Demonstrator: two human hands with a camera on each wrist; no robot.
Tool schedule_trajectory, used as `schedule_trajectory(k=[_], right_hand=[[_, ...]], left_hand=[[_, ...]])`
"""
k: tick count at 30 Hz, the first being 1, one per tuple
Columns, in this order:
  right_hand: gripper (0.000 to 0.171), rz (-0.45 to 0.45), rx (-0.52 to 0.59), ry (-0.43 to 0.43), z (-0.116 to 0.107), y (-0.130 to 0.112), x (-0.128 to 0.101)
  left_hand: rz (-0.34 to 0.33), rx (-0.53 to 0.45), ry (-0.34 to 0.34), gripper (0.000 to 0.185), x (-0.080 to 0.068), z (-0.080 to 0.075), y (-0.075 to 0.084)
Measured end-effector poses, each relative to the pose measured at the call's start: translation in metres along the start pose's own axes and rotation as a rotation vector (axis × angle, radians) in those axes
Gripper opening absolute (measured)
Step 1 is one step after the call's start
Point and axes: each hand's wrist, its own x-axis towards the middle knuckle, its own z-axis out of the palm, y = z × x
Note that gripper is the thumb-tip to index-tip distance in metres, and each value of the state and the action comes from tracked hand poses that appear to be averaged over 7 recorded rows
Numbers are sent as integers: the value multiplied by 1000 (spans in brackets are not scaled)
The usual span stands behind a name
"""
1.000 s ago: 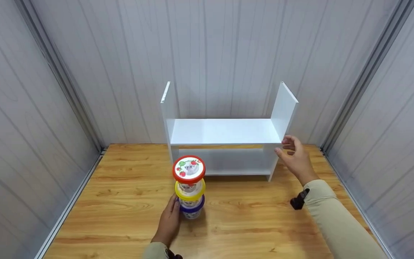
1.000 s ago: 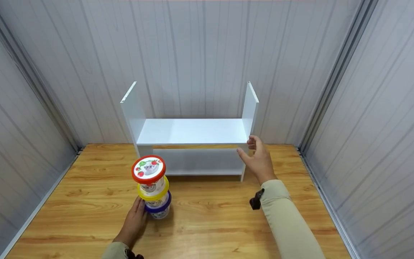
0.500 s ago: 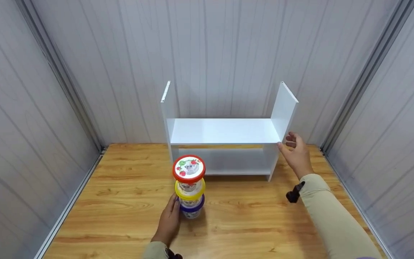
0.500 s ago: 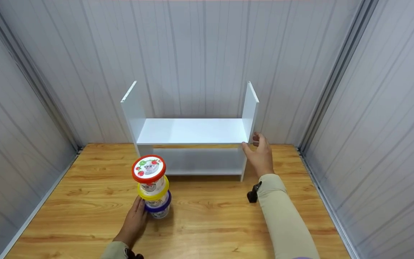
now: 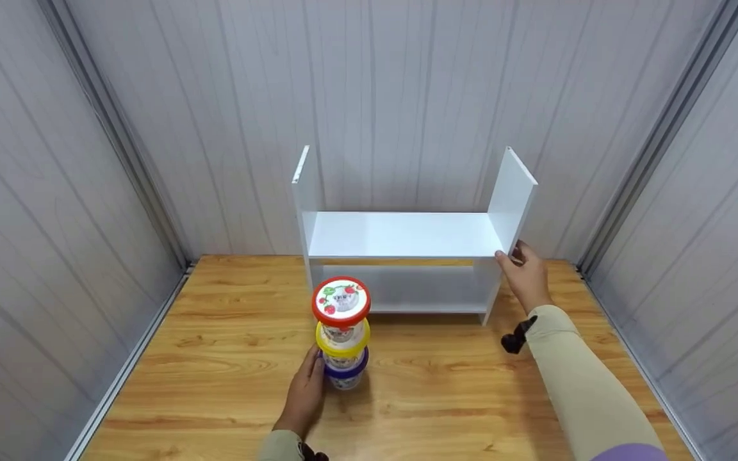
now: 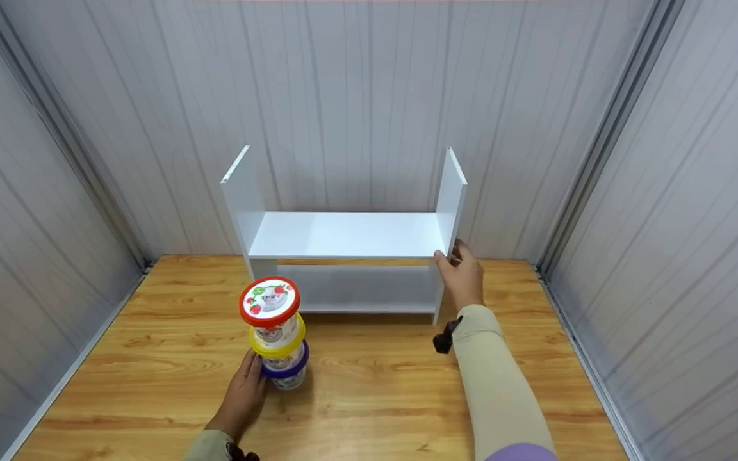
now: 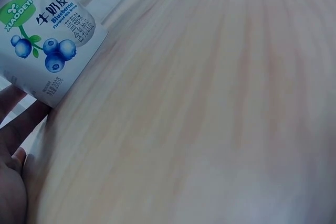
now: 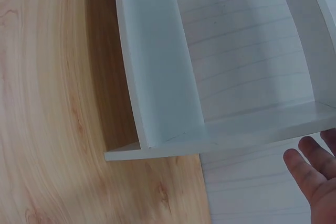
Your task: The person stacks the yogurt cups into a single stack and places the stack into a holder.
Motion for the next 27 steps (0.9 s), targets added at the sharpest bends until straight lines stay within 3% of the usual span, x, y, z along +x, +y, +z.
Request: schedule_trajectory(k=[7,17,23,27], right_hand=[[73,83,42,9,4,-2,4],[69,160,65,74,8,0,4],[67,198,45,72,11,1,4],[67,198,65,65,14,4,4]], left_hand=[[-32,-16,-4,68,1,0,2],[9,-3,-2,66,1,2,2],[61,-44,-43,59,-3,0,5],[79,-148,-89,61,-6,-3,6]])
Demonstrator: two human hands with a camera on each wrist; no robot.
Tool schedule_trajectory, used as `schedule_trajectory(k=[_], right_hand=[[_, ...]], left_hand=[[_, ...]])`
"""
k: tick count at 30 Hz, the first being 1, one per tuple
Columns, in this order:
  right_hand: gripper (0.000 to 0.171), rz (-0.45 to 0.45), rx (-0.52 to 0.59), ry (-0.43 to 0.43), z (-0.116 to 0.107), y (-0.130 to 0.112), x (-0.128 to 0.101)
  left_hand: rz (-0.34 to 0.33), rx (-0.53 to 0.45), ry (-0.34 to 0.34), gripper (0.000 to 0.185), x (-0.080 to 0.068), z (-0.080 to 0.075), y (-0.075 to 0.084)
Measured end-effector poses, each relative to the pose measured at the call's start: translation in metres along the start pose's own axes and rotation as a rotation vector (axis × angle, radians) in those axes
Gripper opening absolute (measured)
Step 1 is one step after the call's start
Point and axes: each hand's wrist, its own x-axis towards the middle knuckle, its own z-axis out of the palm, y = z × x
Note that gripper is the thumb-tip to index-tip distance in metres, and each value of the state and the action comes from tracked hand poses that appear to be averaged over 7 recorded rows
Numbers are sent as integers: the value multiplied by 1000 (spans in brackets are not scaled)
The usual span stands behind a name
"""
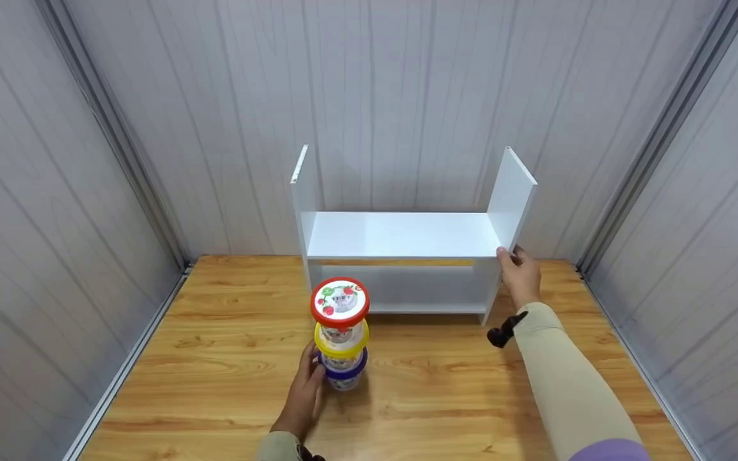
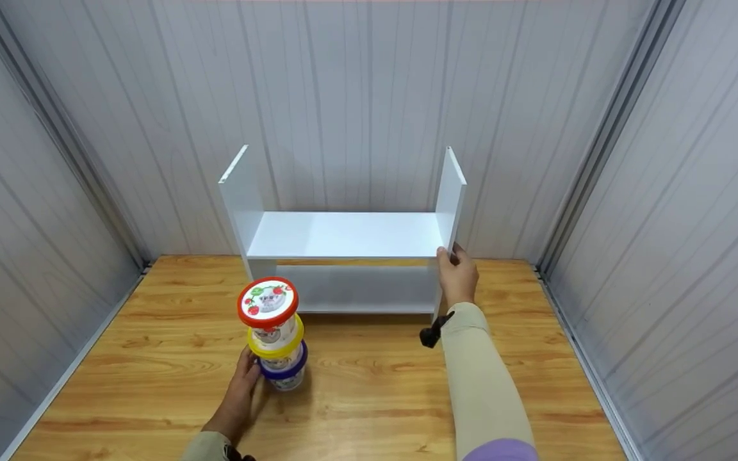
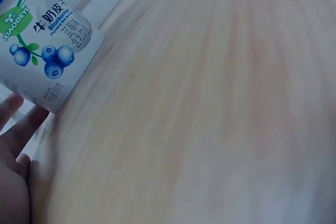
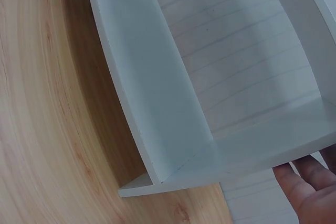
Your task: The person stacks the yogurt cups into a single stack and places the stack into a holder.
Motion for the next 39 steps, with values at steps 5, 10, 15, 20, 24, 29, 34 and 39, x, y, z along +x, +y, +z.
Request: schedule_trajectory(k=[5,10,15,20,24,29,34,39], right_hand=[[68,32,40,-30,2,2,-1],[70,39,40,-31,1,0,0],[69,41,44,-21,1,0,2],[70,63,56,-26,4,2,1],[72,69,56,-28,5,0,0],[72,59,42,-21,6,-3,-2],[73,65,33,-22,8,-3,-3],[72,64,38,-14,9,-4,-4]], left_hand=[[-72,-97,-41,98,2,0,4],[-86,-63,-38,124,8,6,10],[-113,-85,-25,130,14,12,15],[-133,-122,-26,124,16,16,16],[-129,-121,-42,119,19,22,18],[-69,-121,-62,113,24,32,17],[-52,-126,-84,112,27,45,18],[-62,-146,-110,113,29,56,19]])
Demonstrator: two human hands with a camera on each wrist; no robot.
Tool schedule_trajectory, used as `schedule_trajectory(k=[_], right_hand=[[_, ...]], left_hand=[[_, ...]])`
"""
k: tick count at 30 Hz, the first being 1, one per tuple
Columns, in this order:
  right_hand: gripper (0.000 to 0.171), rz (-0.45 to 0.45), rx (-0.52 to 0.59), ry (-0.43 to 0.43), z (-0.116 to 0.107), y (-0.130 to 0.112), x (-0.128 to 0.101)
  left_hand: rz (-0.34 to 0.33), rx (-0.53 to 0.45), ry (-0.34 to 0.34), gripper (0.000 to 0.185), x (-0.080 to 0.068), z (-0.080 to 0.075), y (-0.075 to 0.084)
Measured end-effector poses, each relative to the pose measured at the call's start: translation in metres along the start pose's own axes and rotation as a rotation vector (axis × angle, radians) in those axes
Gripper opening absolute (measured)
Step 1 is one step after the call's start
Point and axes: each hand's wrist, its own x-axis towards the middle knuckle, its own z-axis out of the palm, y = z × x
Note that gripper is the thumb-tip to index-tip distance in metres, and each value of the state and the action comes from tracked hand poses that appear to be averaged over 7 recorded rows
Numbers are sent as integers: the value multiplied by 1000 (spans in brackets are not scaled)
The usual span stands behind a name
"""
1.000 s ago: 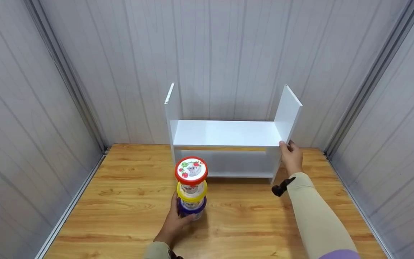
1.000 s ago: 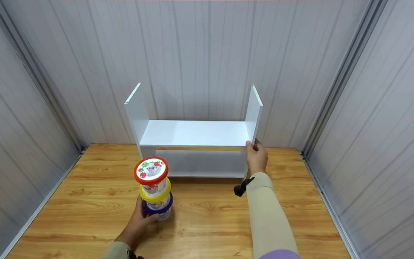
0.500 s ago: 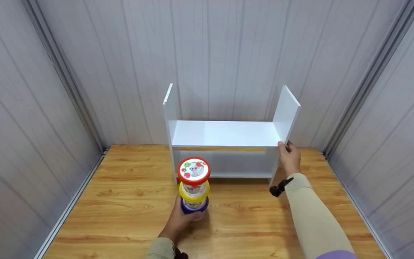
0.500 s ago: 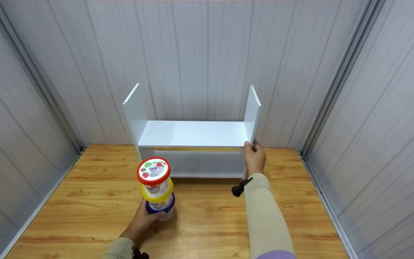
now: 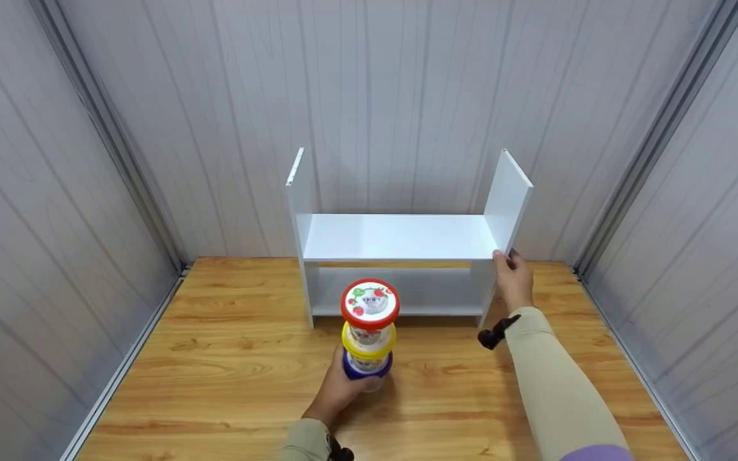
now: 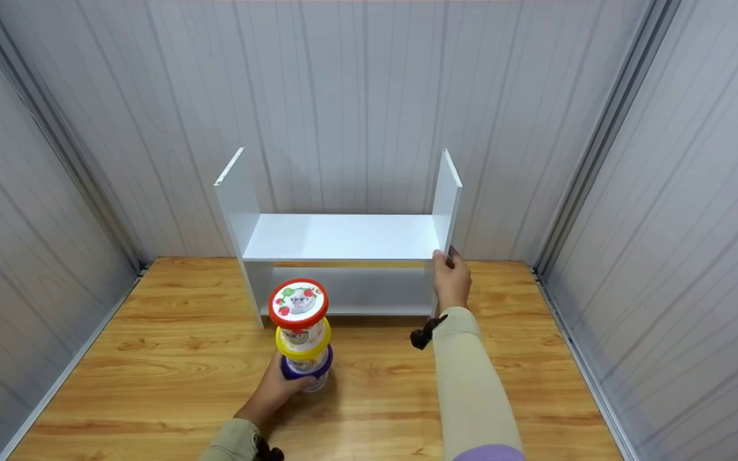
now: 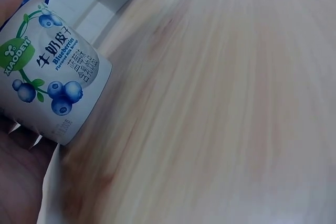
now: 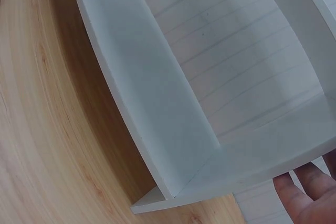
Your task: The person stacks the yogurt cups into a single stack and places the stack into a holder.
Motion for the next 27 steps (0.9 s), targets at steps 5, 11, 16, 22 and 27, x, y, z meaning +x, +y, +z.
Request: schedule_trajectory(k=[5,11,16,22,27], right_hand=[[72,4,4,-3,2,0,0],[73,15,7,-5,4,0,0],[73,7,10,2,5,0,2],[66,-56,26,13,7,4,4],[68,-40,20,17,7,4,5]], left_hand=[[2,-10,-21,112,0,8,0],[-6,-1,-20,114,1,12,0],[-2,-9,-20,113,4,15,3],[39,-13,-28,108,10,17,6],[29,-15,-41,107,15,19,16]])
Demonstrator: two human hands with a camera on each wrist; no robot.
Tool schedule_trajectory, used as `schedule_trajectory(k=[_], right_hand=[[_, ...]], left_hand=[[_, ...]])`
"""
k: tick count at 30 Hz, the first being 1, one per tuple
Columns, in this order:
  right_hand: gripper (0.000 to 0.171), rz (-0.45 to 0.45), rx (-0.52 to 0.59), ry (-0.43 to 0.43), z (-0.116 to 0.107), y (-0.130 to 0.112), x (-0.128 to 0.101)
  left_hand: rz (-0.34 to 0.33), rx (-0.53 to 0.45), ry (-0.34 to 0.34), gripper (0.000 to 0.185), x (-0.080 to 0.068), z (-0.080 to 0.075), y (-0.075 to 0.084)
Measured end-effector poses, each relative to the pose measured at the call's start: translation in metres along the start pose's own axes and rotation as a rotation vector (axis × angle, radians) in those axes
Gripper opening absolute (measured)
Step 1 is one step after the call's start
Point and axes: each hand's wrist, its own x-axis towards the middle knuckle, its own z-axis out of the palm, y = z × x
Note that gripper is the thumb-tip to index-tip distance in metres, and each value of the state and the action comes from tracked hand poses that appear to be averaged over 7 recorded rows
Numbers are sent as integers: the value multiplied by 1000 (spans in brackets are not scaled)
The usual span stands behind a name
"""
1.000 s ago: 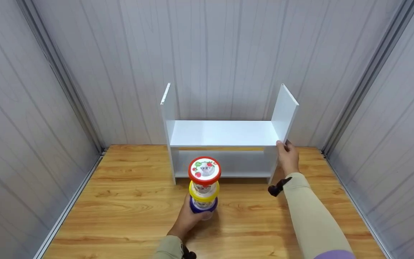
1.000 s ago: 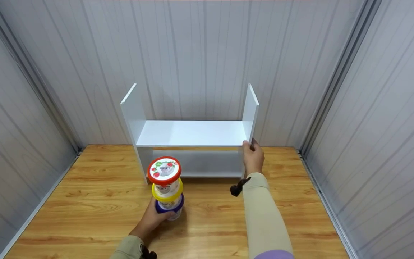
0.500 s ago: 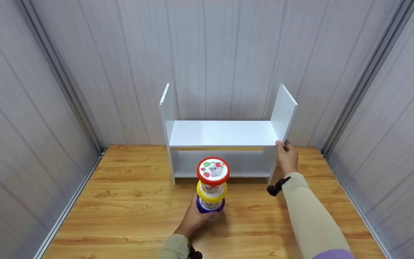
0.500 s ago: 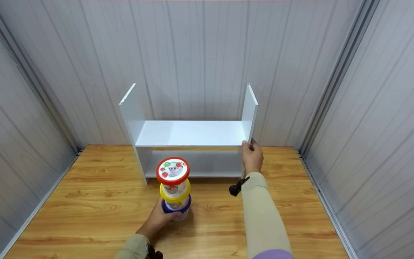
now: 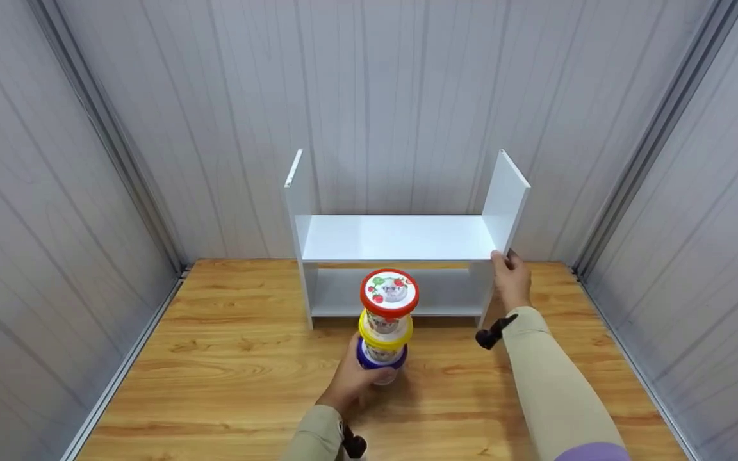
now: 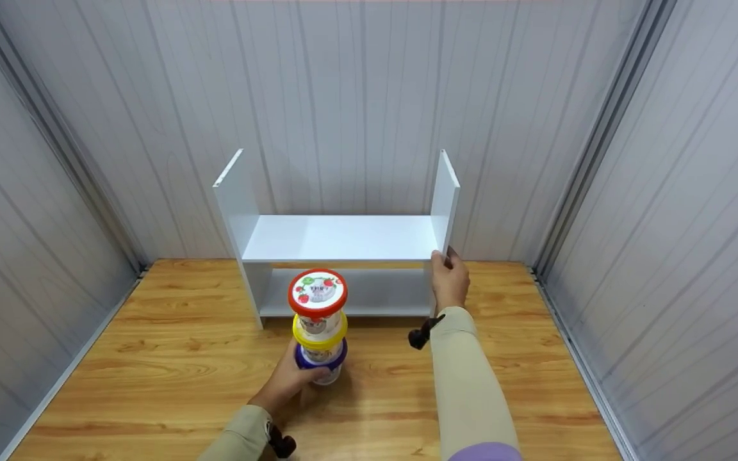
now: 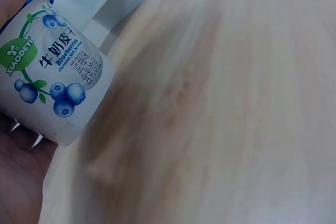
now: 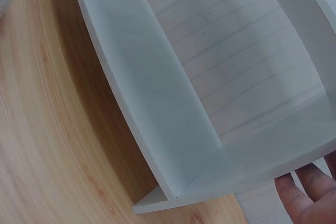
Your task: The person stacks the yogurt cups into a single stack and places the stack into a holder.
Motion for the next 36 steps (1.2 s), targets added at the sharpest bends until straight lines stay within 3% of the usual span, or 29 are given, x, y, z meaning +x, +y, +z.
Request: schedule_trajectory(k=[8,14,19,26,36], right_hand=[[69,14,2,-12,1,-3,-1],[70,25,0,-21,0,-6,-2],[70,30,0,-19,0,-6,-2],[68,-7,-4,-7,-1,0,-1],[67,0,19,-7,1,2,0]], left_hand=[[-24,-43,-5,103,8,-2,20],[11,-36,-11,101,15,-5,34],[3,-75,-18,103,19,-7,44],[68,20,-5,98,26,-11,56],[6,99,25,103,36,-16,81]])
